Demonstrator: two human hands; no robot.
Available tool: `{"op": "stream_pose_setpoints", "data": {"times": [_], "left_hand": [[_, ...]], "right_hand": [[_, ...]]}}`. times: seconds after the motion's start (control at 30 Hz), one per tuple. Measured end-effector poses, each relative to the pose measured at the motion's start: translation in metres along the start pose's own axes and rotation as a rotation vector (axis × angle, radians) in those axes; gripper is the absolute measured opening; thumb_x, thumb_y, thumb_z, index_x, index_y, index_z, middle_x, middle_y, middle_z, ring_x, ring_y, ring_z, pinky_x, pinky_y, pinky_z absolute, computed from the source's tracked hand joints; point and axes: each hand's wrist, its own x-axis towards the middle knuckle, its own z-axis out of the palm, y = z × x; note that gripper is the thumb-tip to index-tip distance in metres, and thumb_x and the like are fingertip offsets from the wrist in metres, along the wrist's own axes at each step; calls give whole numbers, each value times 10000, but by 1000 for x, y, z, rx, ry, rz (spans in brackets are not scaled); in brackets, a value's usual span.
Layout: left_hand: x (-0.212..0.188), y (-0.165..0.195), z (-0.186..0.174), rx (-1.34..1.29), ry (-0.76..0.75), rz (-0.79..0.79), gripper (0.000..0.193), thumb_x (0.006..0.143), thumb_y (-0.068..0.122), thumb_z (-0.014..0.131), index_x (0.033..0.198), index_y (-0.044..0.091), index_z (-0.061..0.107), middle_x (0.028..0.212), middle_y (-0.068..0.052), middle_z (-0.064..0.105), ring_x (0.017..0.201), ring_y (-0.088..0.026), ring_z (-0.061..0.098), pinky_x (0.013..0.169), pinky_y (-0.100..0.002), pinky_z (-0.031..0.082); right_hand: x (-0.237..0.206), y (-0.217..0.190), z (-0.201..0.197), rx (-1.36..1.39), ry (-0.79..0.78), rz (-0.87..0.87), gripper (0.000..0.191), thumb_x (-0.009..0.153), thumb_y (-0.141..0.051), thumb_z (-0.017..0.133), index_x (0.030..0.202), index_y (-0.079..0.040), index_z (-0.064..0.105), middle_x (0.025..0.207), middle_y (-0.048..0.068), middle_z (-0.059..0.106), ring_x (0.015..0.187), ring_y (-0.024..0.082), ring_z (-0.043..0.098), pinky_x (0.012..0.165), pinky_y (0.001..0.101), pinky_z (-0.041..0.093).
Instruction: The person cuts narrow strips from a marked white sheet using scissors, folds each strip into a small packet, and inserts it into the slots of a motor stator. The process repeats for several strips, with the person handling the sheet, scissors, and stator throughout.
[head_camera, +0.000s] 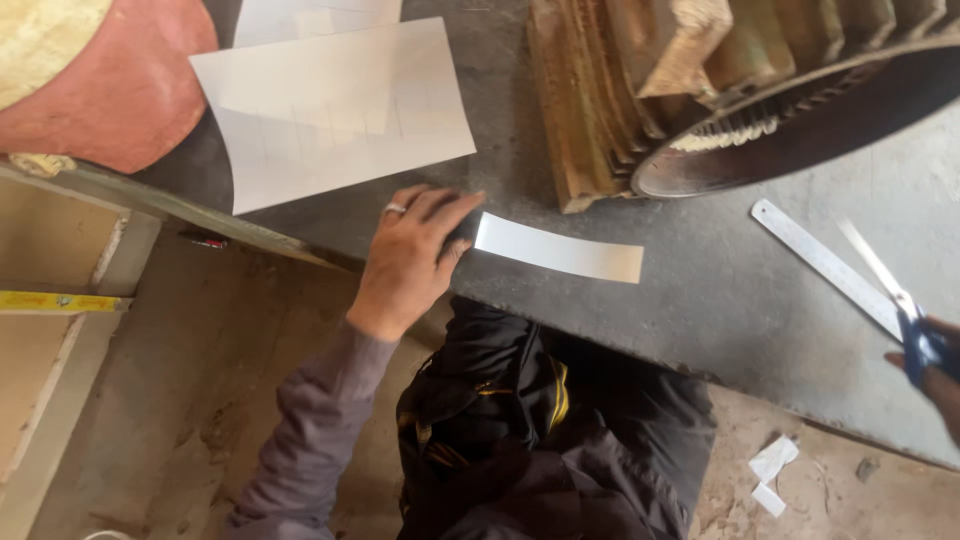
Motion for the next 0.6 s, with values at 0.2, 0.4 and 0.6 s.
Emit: {"op": "stream_pose_setpoints", "data": {"times": [0.2,0.4,0.6], "left_hand": [[29,9,14,-100,-92,266,255,826,113,786,1019,278,808,1112,44,792,1000,-176,703,834,-345,559],[31,100,-4,-625,-438,200,171,935,250,787,1052,126,800,860,-7,784,668,-99,680,641,-288,541],[50,143,3,-860,-381,-98,209,944,305,759,1013,118,820,820,-27,789,639,-96,688,548,-272,533]], "right_hand": [[19,-55,-21,-245,-130,-32,555,910,-75,690,1457,-34,601,1082,176,734,860,262,744,760,352,612],[-34,-203,1,-9,79,-658,598,645,-264,831,1184,-54,680,1164,171,743,1098,319,704,930,392,582],[-30,-220,45,910,-129,-11,193,895,-100,781,1039,-13,686,921,89,788,825,127,746,696,266,620]]}}
